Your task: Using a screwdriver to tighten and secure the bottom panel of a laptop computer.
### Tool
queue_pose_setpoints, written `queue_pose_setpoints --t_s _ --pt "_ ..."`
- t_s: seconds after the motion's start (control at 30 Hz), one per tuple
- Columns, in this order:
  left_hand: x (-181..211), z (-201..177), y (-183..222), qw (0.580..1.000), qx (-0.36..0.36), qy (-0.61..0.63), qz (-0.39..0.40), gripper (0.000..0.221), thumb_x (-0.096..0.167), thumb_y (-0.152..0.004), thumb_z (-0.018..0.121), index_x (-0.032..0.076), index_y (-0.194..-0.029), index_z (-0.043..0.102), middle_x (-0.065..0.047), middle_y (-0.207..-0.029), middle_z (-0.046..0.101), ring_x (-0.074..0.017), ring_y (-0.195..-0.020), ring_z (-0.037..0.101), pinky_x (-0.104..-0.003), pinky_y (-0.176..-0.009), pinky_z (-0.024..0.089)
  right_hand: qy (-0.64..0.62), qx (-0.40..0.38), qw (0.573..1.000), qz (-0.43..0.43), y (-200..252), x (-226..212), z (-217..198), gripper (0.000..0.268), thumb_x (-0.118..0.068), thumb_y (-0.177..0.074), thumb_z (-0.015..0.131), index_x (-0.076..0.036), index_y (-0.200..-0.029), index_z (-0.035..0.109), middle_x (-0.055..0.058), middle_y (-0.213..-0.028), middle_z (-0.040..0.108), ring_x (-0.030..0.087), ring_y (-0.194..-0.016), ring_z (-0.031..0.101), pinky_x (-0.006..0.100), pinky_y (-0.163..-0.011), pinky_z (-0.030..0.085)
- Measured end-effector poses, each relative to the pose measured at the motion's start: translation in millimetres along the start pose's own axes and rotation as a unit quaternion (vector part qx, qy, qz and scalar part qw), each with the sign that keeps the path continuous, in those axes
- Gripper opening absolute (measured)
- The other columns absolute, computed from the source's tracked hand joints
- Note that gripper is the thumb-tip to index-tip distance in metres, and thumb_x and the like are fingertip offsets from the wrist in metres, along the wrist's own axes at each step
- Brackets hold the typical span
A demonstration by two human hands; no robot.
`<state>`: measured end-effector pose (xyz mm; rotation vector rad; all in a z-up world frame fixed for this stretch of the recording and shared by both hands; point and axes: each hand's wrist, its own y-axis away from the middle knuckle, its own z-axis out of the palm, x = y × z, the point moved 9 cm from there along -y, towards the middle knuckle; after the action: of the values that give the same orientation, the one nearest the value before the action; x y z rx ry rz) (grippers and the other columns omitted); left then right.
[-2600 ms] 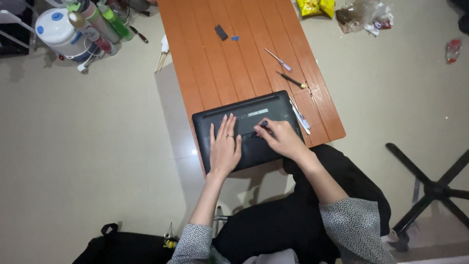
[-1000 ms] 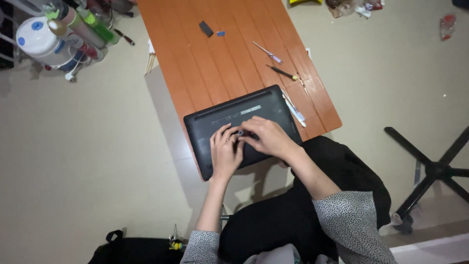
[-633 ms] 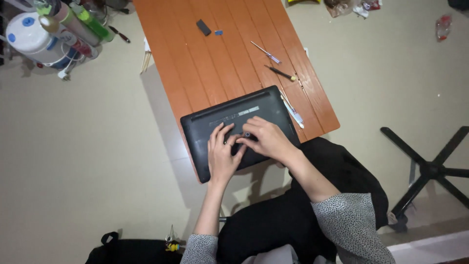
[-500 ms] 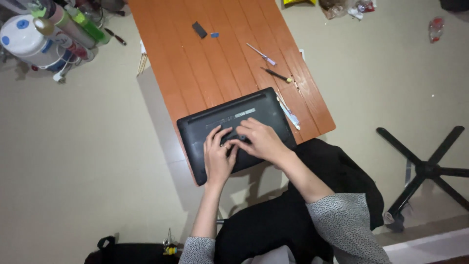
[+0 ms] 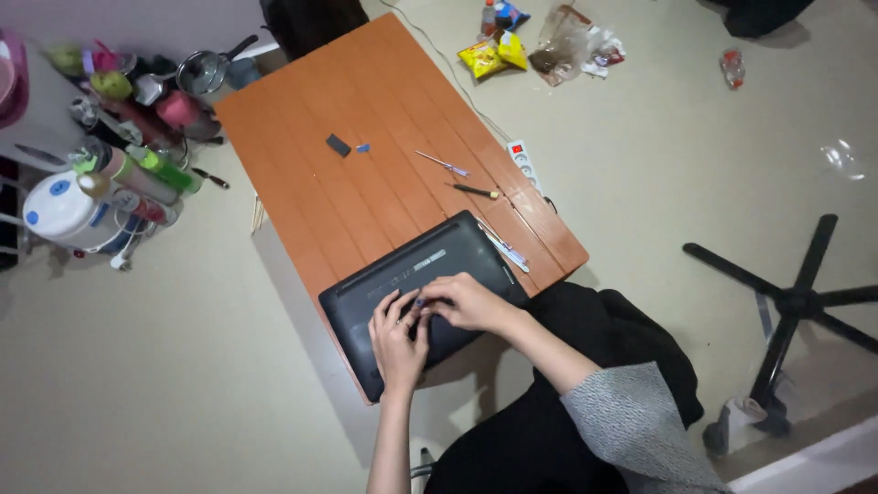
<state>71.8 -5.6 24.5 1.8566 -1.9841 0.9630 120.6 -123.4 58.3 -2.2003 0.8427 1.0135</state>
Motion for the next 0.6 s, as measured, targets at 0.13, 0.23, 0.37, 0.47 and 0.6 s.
queue_pose_setpoints --t_s 0.13,0.23,0.37,0.47,0.6 --pt "-1.2 1.1 0.5 1.0 0.019 -0.012 0.011 0.013 0.018 -0.081 0.078 0.015 -0.094 0.075 0.003 -0.114 0.072 -0.0228 -0.127 0.057 -0.041 -0.104 0.042 0.027 0.046 0.999 -0.005 -2.6 13.9 9.3 0.011 -0.013 -0.087 0.076 -0.014 -0.097 0.07 0.007 -0.085 0.071 0.033 -0.086 0.072 0.042 -0.074 0.059" --pt "-7.4 0.8 4.5 0.999 0.035 0.008 0.015 0.017 0.015 -0.077 0.08 0.013 -0.093 0.074 0.001 -0.113 0.073 -0.0242 -0.127 0.057 -0.042 -0.101 0.044 0.081 0.048 0.996 -0.002 -3.7 5.2 15.2 0.013 -0.022 -0.089 0.075 -0.017 -0.096 0.066 0.002 -0.085 0.066 0.029 -0.088 0.071 0.039 -0.073 0.058" --pt "-15.9 6.3 7.2 0.998 0.056 0.005 0.023 0.017 0.017 -0.077 0.08 0.017 -0.093 0.076 0.007 -0.113 0.073 -0.02 -0.127 0.057 -0.038 -0.099 0.045 0.164 0.038 0.986 0.008 1.9 5.5 22.3 0.019 -0.033 -0.091 0.072 -0.02 -0.096 0.059 0.0 -0.087 0.058 0.027 -0.09 0.068 0.039 -0.071 0.058" --pt "-10.1 6.8 10.4 0.998 0.053 -0.005 0.043 0.014 0.016 -0.076 0.079 0.014 -0.089 0.075 0.003 -0.113 0.073 -0.0222 -0.128 0.056 -0.04 -0.101 0.043 0.187 0.03 0.982 -0.011 6.9 -3.0 21.3 0.018 -0.028 -0.092 0.071 -0.02 -0.103 0.059 0.001 -0.088 0.056 0.028 -0.09 0.067 0.038 -0.071 0.059" --pt "-14.4 10.3 7.8 0.998 0.056 -0.009 0.034 0.015 0.016 -0.079 0.078 0.014 -0.093 0.075 0.003 -0.113 0.073 -0.0215 -0.127 0.055 -0.041 -0.101 0.043 0.124 0.01 0.992 -0.012 5.4 -24.5 8.4 0.017 -0.026 -0.095 0.069 -0.016 -0.105 0.06 0.005 -0.093 0.061 0.031 -0.092 0.069 0.041 -0.073 0.059"
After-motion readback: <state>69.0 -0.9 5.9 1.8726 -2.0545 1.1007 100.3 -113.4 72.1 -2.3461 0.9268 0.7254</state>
